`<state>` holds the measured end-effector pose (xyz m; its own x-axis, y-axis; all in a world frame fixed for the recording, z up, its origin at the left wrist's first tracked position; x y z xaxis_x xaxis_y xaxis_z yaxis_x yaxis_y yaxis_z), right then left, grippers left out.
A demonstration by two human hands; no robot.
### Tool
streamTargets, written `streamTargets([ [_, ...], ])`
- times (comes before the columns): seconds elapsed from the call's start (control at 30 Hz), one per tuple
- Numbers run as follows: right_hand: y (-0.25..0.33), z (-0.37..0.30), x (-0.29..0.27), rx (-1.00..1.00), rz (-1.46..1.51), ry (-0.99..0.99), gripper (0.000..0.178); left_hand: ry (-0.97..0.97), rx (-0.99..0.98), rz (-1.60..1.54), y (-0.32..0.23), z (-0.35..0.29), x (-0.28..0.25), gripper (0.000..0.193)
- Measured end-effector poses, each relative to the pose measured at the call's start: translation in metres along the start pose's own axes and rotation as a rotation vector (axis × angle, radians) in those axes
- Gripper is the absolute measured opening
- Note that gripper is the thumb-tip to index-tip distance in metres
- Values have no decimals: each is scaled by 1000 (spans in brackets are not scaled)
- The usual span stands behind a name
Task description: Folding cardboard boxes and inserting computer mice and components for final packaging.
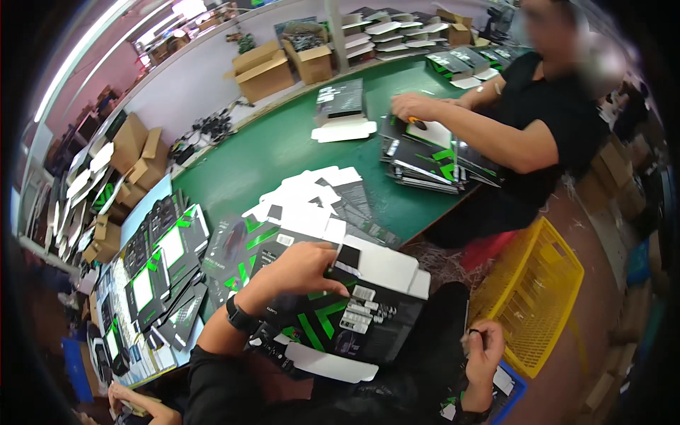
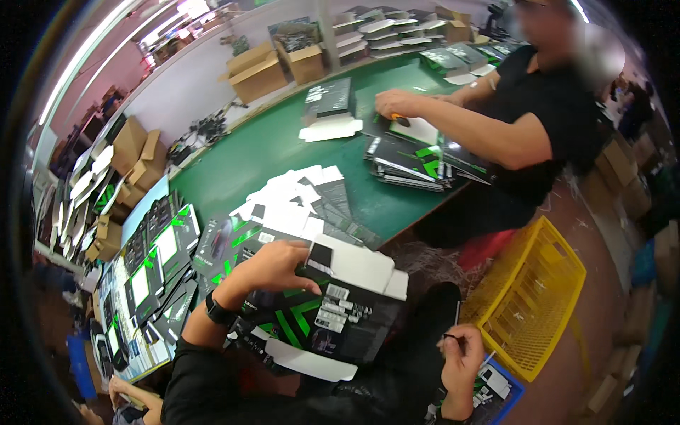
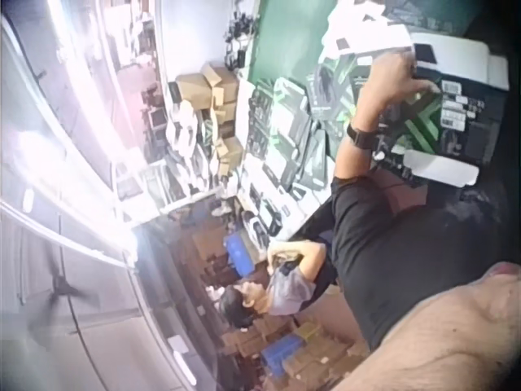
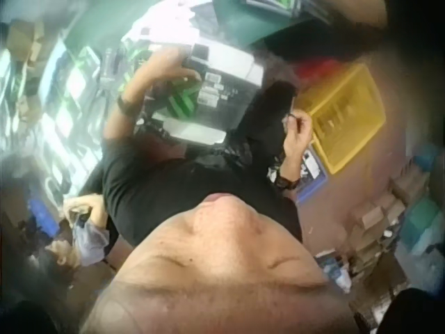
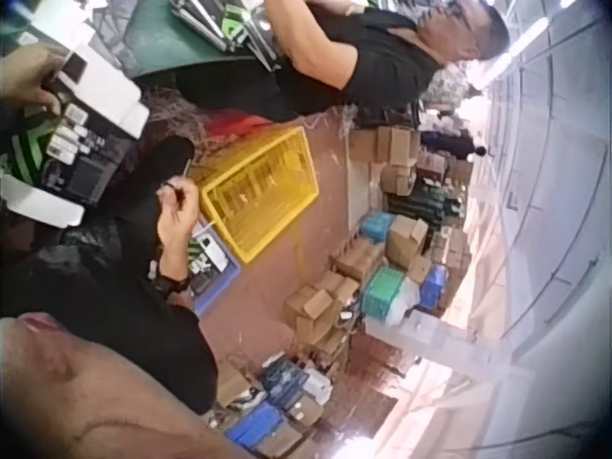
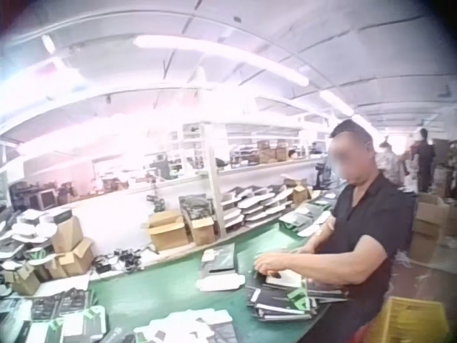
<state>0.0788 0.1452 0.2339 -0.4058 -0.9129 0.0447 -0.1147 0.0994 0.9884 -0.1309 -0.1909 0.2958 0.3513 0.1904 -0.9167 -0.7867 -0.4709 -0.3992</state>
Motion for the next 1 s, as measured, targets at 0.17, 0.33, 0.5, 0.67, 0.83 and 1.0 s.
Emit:
streamTargets([
  [0.17,76,13,38,-780,-706,154,20,33,354,-4,-59,60,-1,42],
  [0.33,113,28,62,-901,-796,47,21,-15,653,-258,-92,100,9,32],
  [0.5,121,41,62,-973,-851,48,18,17,777,-379,-93,113,22,31],
  [0.67,120,46,68,-1016,-951,87,20,-3,797,-629,-84,112,16,30],
  [0.83,131,45,78,-1046,-1012,156,24,-33,805,-738,-80,106,10,29],
  [1.0,138,47,90,-1075,-1024,258,27,-25,805,-760,-76,103,10,29],
])
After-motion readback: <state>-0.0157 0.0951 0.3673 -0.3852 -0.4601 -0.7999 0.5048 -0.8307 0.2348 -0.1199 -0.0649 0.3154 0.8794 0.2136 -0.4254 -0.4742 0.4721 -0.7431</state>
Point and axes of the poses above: each hand's wrist, its own z-axis towards the middle knuckle, its own x-axis out of the palm, y = z × x, the point moved 2 cm from there along z, towards the middle knuckle, and after that the axes turned 14 degrees about x, right-handed, at the moved point
